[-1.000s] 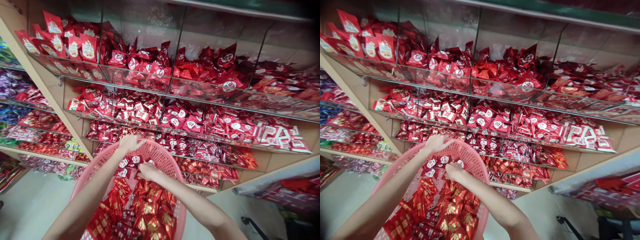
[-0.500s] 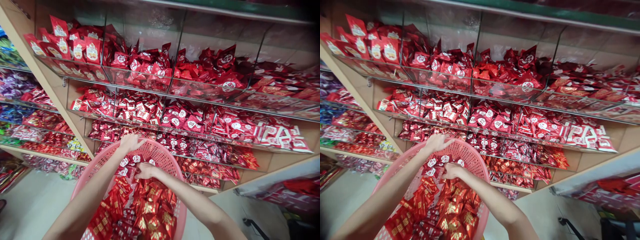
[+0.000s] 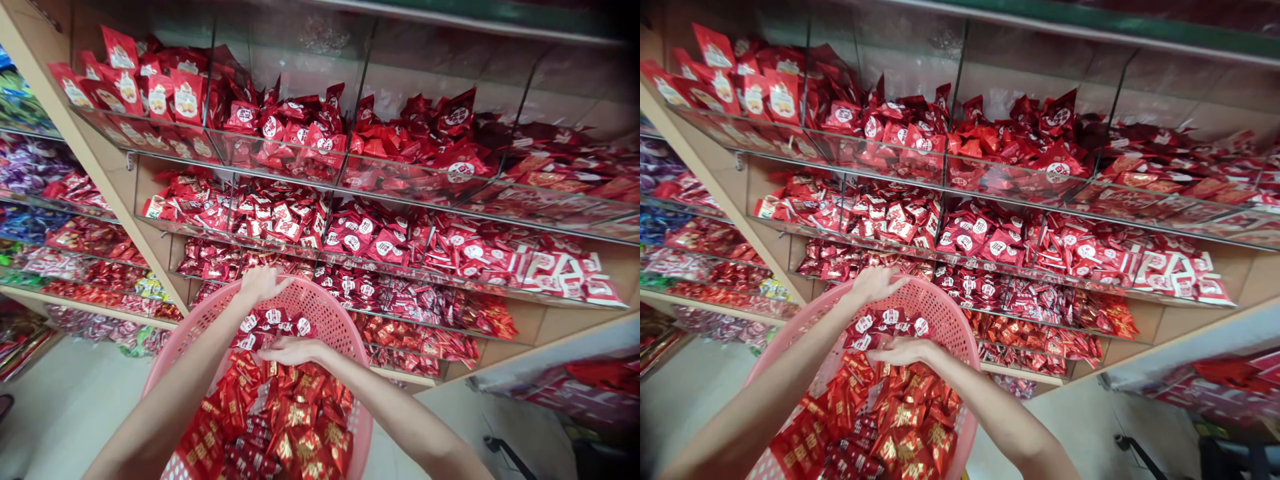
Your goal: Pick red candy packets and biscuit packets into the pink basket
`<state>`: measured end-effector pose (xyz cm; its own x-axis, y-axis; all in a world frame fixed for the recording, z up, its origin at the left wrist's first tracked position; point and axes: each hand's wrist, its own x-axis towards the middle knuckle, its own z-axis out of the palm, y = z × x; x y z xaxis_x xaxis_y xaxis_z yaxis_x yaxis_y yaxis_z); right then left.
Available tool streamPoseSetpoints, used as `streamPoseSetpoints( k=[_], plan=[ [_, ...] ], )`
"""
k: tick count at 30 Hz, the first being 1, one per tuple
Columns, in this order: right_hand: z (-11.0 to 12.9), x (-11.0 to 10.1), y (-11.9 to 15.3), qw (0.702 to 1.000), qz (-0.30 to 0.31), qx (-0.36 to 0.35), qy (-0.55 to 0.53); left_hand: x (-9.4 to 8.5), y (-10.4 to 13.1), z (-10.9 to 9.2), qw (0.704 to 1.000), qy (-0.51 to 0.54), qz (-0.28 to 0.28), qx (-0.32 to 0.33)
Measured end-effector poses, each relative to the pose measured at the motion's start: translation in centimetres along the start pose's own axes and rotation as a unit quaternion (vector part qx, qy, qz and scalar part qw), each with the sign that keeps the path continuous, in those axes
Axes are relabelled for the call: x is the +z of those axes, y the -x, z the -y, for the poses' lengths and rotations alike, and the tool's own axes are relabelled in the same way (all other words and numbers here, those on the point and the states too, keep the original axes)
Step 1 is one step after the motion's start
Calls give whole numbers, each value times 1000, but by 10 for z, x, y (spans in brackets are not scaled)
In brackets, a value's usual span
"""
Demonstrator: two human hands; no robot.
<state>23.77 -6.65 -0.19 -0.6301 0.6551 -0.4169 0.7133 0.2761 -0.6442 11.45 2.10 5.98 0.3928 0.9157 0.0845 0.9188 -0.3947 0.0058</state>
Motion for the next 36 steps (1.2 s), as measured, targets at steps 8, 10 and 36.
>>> streamPoseSetpoints(
  k=[8, 10, 36],
  plan=[
    [-10, 7, 7, 997, 6, -79, 9, -1, -2, -1, 1000, -7, -1, 3],
    [-12, 4, 12, 996, 0, -90, -4, 0, -2, 0, 1000, -5, -5, 5],
    [1, -5, 83, 964, -256, -24, -63, 4, -6, -3, 1000, 4, -1, 7]
  ],
)
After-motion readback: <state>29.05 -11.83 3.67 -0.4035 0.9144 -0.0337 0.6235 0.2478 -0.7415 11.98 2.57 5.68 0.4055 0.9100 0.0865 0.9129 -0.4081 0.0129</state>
